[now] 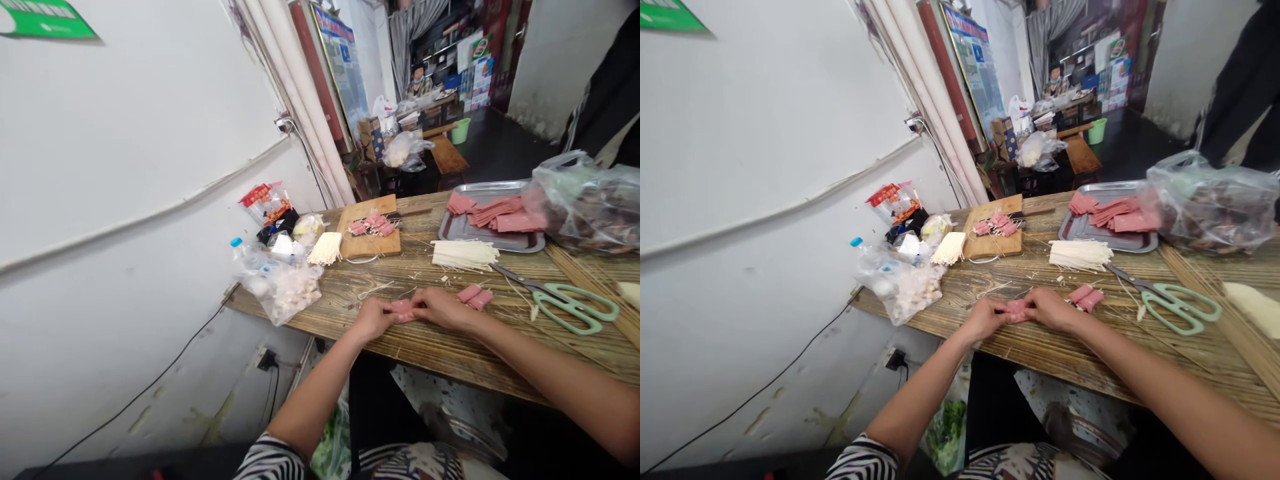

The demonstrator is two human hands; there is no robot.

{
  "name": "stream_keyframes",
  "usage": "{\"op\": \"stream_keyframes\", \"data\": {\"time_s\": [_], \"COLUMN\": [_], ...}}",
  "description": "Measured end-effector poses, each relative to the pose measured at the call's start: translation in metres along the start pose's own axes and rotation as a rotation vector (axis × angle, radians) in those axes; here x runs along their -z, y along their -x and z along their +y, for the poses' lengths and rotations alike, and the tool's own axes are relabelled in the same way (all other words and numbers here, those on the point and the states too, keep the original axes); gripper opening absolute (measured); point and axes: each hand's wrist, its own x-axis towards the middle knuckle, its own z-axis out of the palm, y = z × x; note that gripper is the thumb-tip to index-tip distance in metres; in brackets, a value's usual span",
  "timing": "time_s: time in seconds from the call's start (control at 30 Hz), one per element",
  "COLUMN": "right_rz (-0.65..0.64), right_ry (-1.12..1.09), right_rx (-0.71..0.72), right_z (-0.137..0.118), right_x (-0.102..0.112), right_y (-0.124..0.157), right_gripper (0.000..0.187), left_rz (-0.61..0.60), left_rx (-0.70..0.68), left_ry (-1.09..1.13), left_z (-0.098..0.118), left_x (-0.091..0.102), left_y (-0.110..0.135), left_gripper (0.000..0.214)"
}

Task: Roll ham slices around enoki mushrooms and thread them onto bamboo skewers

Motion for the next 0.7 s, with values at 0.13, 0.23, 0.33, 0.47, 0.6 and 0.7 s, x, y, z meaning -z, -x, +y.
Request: {"op": "stream_keyframes", "data": {"time_s": [0.13,0.23,0.33,0.47,0.6,0.7], "right_rz": [0.032,0.034,0.05,0.084,0.041,0.012], "right_ry": [0.042,0.236,0.449,0.533,0.421,0.377], "right_rx": [0.095,0.263,0.324,0.362,0.361,0.322], "right_z": [0.001,-0.002,-0.006,-0.006,-0.003,-0.004], "right_x": [-0.001,-0.004,-0.011,-0.019,-0.015,-0.011], "right_y": [0.003,0.009,0.015,0.019,0.016,0.013], "right_gripper": [0.02,0.029,0.035,0.036,0.045,0.052], "left_rz": [-0.022,-0.02,-0.019,-0.048,-0.052,0.061], "left_rx": [0.021,0.061,0.084,0.078,0.091,-0.019], "left_ry": [0.014,0.028,0.037,0.05,0.044,-0.045], "left_z": [-0.001,-0.004,-0.007,-0.007,-0.005,-0.003], "left_x": [0.002,0.0,-0.001,0.001,0.003,-0.003], "left_y": [-0.003,-0.004,-0.005,-0.008,-0.007,0.002], "left_gripper": [0.016,0.02,0.023,0.024,0.022,0.013]}}
